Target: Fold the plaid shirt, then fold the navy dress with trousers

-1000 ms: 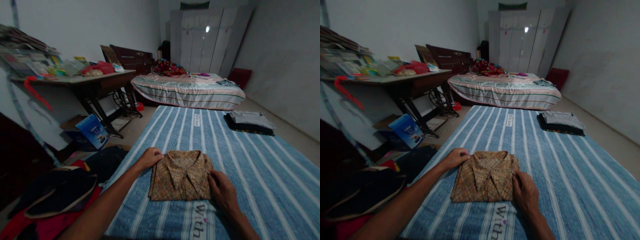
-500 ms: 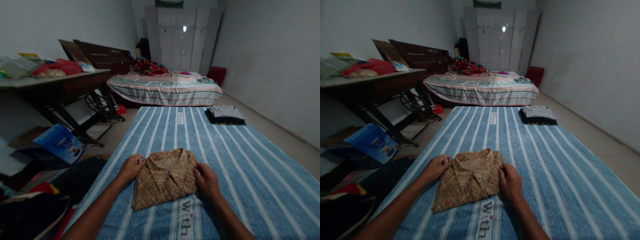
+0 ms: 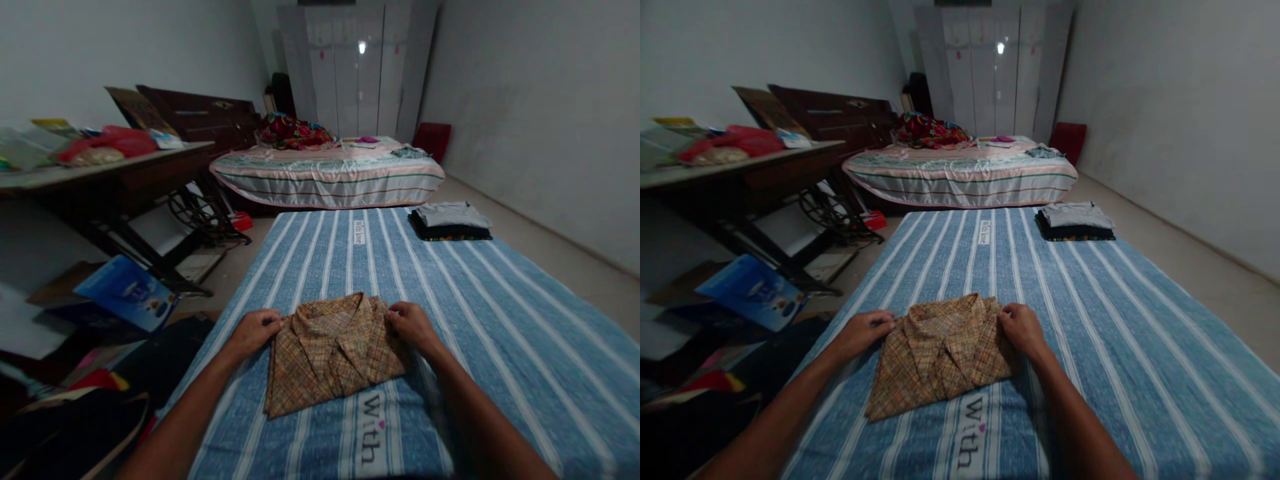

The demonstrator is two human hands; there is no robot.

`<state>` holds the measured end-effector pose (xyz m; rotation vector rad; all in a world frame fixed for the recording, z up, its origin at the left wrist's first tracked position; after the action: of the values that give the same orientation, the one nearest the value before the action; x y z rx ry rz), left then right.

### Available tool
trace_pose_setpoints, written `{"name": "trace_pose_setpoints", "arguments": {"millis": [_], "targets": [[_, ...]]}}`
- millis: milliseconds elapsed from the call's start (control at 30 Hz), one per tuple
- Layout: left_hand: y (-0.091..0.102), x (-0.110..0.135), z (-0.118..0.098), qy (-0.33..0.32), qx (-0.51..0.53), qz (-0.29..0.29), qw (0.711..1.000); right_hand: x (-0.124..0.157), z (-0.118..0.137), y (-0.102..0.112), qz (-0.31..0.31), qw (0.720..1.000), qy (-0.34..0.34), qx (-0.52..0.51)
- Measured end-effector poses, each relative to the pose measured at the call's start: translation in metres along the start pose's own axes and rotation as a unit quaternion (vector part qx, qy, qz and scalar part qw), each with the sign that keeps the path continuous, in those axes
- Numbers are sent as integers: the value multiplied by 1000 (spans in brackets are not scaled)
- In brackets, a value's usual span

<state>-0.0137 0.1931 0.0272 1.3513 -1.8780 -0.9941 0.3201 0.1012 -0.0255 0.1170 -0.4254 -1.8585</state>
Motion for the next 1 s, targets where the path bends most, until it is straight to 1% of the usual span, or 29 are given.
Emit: {"name": "trace_pose_setpoints", "arguments": {"millis": [133, 200, 267, 333, 433, 467, 533, 600, 633, 700, 867, 1000], "targets": [[1, 4, -6, 0, -55, -26, 998, -5, -7, -7, 52, 993, -81, -62], [1, 6, -8, 12, -81, -37, 996, -4, -9, -9, 66, 988, -108, -89], [1, 7, -7, 26, -81, -43, 995, -3, -10, -11, 75, 983, -126, -109], [-2, 9, -5, 47, -39, -26, 998, -2, -10, -11, 81, 979, -138, -124], [-9, 17, 3, 120, 71, 18, 990, -2, -12, -11, 88, 976, -146, -135], [-10, 20, 5, 144, 102, 20, 984, -1, -12, -10, 91, 975, -146, -137], [-9, 27, 7, 171, 137, 0, 976, -1, -11, -10, 97, 975, -142, -141], [-7, 33, 6, 174, 145, -20, 974, -1, -11, -10, 98, 975, -135, -143], [-7, 35, 5, 171, 146, -18, 974, -2, -10, -10, 96, 976, -131, -144], [-11, 39, 3, 174, 141, 8, 975, -3, -9, -8, 84, 978, -121, -147], [-29, 47, 4, 193, 145, 97, 966, -3, -6, -4, 45, 983, -92, -154], [-36, 51, 1, 195, 206, 122, 951, -1, -3, -3, 44, 981, -90, -163]]}}
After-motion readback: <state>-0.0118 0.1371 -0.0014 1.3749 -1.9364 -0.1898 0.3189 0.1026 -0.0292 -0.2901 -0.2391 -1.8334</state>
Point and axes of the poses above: each hand's wrist, its own x-axis away from the middle knuckle, its own y-axis out of the back of the hand, z = x × y, the point moved 5 cm from there along -x, towards the middle knuckle, and after that the axes turned 10 degrees about -x, right-handed, at the moved point
